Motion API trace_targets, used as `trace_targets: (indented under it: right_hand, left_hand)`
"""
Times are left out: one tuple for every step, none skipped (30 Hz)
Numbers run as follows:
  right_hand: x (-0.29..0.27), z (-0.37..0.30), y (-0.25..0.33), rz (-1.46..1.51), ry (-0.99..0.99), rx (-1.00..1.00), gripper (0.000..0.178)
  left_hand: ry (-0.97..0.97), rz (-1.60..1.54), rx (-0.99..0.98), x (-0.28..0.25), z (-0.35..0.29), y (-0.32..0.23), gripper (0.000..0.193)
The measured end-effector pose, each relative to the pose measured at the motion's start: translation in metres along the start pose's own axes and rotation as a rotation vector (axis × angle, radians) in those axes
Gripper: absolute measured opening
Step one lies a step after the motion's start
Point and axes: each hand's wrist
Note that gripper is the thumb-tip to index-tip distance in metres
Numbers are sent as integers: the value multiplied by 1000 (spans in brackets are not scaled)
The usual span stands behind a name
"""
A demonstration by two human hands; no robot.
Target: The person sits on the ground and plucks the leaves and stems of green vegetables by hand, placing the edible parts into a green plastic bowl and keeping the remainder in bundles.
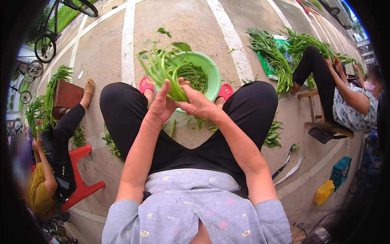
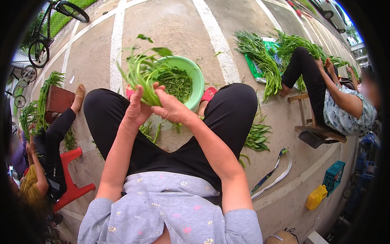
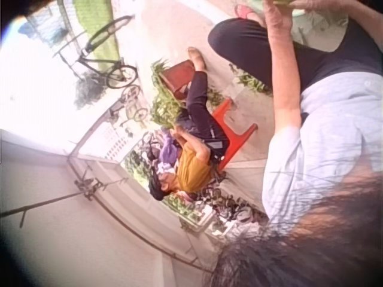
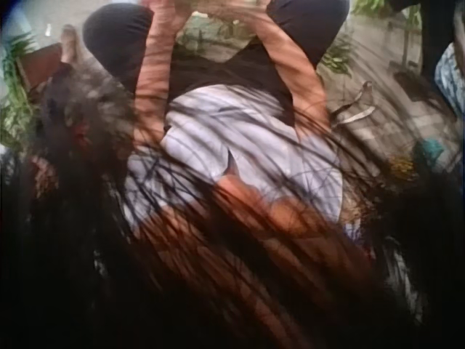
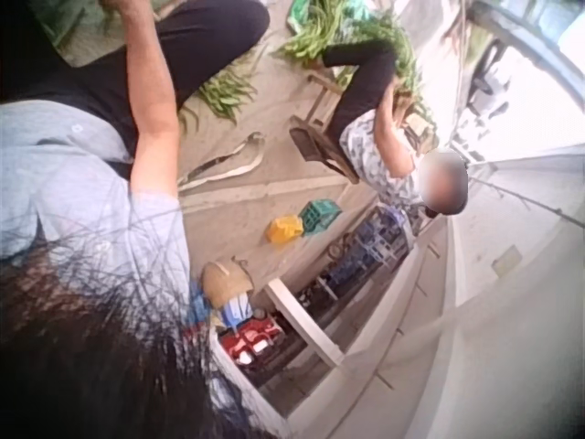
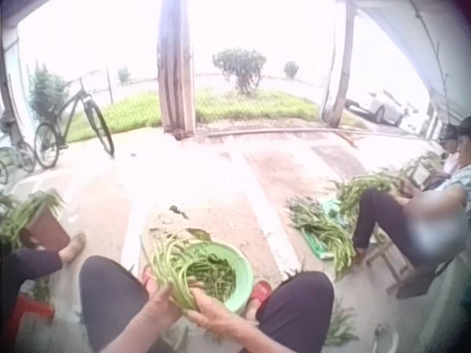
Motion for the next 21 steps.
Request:
trace_targets:
  right_hand:
    - [5, -3, -3, 26, 99, 33, 47]
    - [11, -5, 1, 128, 77, 108, 47]
    - [12, -5, 0, 139, 76, 58, 48]
    - [13, -4, -2, 150, 76, 9, 49]
    - [13, -2, -4, 161, 75, -43, 50]
    - [15, -1, -6, 160, 37, -162, 52]
    - [11, -2, -9, 95, 97, -105, 52]
    - [3, -1, -15, 32, 159, -50, 53]
    - [-7, 0, -20, -30, 217, 9, 53]
    - [-17, 5, -25, -54, 181, 47, 45]
    - [-28, 12, -31, -72, 148, 83, 39]
    - [-40, 18, -37, -141, 94, 97, 36]
    - [-52, 23, -41, -241, 49, 77, 34]
    - [-63, 27, -58, -237, -75, 9, 35]
    - [-75, 30, -66, -223, -149, 44, 33]
    - [-87, 33, -79, -268, -209, 71, 31]
    - [-96, 36, -94, -312, -268, 97, 30]
    - [-105, 36, -104, -374, -277, 148, 29]
    - [-114, 35, -115, -436, -286, 200, 28]
    - [-121, 34, -126, -497, -292, 251, 28]
    - [-128, 30, -142, -570, -287, 295, 28]
  left_hand:
    - [18, -19, 2, -5, 2, 1, 52]
    - [-26, 2, 47, -8, 0, 4, 49]
    - [-69, 23, 92, -10, -3, 6, 47]
    - [-84, 37, 117, -12, -4, 6, 45]
    - [-99, 53, 143, -13, -6, 5, 42]
    - [-114, 69, 169, -15, -7, 3, 40]
    - [-159, 70, 191, -17, -9, 1, 38]
    - [-206, 72, 216, -18, -10, -3, 36]
    - [-251, 74, 236, -19, -11, -6, 34]
    - [-261, 7, 233, -19, -13, -11, 30]
    - [-297, -15, 213, -16, -16, -16, 30]
    - [-351, -67, 206, -18, -18, -19, 23]
    - [-405, -118, 199, -22, -20, -21, 18]
    - [-421, -152, 207, -24, -19, -23, 17]
    - [-392, -133, 259, -15, -22, -26, 18]
    - [-377, -156, 252, -16, -22, -29, 19]
    - [-365, -179, 247, -17, -22, -33, 20]
    - [-333, -168, 251, -16, -24, -37, 24]
    - [-317, -180, 230, -15, -26, -40, 27]
    - [-287, -199, 215, -11, -28, -44, 28]
    - [-253, -218, 195, -10, -28, -46, 29]
Point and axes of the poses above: each hand's wrist, its own z-axis towards the middle knuckle, its own x-axis out of the palm, y = z × x, and after that the axes turned 15 degrees about -x, right-handed
